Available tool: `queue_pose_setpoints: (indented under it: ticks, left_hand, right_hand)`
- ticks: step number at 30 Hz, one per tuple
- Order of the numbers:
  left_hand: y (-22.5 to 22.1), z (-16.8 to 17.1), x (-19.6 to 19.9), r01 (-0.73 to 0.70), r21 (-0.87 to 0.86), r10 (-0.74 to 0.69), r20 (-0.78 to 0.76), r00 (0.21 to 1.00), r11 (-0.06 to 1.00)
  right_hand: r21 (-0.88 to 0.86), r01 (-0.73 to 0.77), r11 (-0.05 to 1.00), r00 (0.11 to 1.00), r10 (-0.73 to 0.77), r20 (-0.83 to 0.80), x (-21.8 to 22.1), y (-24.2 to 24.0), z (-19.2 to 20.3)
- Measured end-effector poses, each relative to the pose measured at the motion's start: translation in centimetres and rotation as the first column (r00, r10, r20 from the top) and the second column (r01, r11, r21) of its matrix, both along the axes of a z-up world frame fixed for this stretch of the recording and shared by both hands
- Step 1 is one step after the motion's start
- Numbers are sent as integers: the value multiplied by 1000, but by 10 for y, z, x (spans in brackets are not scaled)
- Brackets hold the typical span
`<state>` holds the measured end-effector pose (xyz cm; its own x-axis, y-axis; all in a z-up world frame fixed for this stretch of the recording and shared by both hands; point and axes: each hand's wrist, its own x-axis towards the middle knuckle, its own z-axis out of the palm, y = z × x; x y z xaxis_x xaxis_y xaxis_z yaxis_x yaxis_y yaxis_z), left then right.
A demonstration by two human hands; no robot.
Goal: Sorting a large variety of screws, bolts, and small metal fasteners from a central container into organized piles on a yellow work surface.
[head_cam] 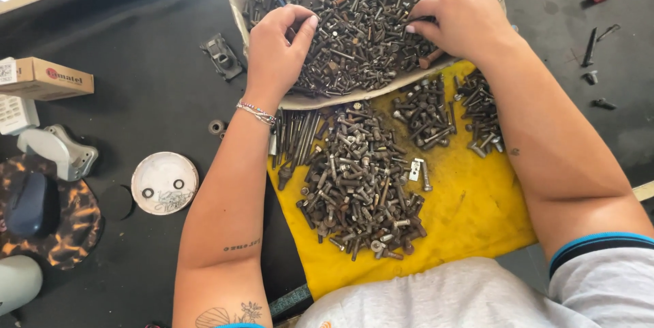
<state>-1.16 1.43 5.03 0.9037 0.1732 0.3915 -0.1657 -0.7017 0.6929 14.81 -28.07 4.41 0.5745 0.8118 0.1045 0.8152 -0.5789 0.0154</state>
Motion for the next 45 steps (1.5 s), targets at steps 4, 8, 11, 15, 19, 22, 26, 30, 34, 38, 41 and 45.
queue_pose_setpoints:
  ticks: [4,8,11,15,19,22,26,30,34,38,41,45]
  left_hand:
    - [0,1,0,0,-6,0,-14,1000,1000]
    - [-1,0,0,-1,-20,1,-3,1000,1000]
    - [0,0,0,-3,-11,3,-3,1000,1000]
    - [-1,2,-1,-5,-11,5,-6,1000,1000]
    - [0,1,0,1,1,-1,6,1000,1000]
    - [0,1,1,-4,11,4,23,1000,1000]
    - [-1,-2,-1,0,41,-1,31,1000,999]
    - [-1,1,1,0,39,-1,24,1000,999]
    - [-1,0,1,-23,15,23,-25,999,1000]
    - [-3,3,0,-18,7,19,-27,999,1000]
    - [-3,3,0,-20,8,20,-32,999,1000]
    - [-3,4,-1,-16,10,16,-27,999,1000]
  right_hand:
    - [1,5,1000,1000,-5,-9,0,-1,3]
    - [-19,-37,999,996,35,-84,-13,3,22]
    - [-96,-18,995,978,-3,-211,-23,7,36]
    - [22,-98,995,980,101,-172,-32,10,39]
    - [6,-122,992,979,122,-164,-39,14,37]
    - [-4,-144,990,984,143,-104,-39,17,32]
    - [100,-213,972,977,212,22,-31,19,10]
    - [244,-271,931,962,257,89,-33,24,7]
    - [354,-285,891,951,308,-11,-33,28,6]
    - [361,-133,923,933,239,-268,-51,35,30]
    - [313,20,950,874,135,-467,-65,40,49]
    - [314,-73,947,847,225,-482,-60,39,39]
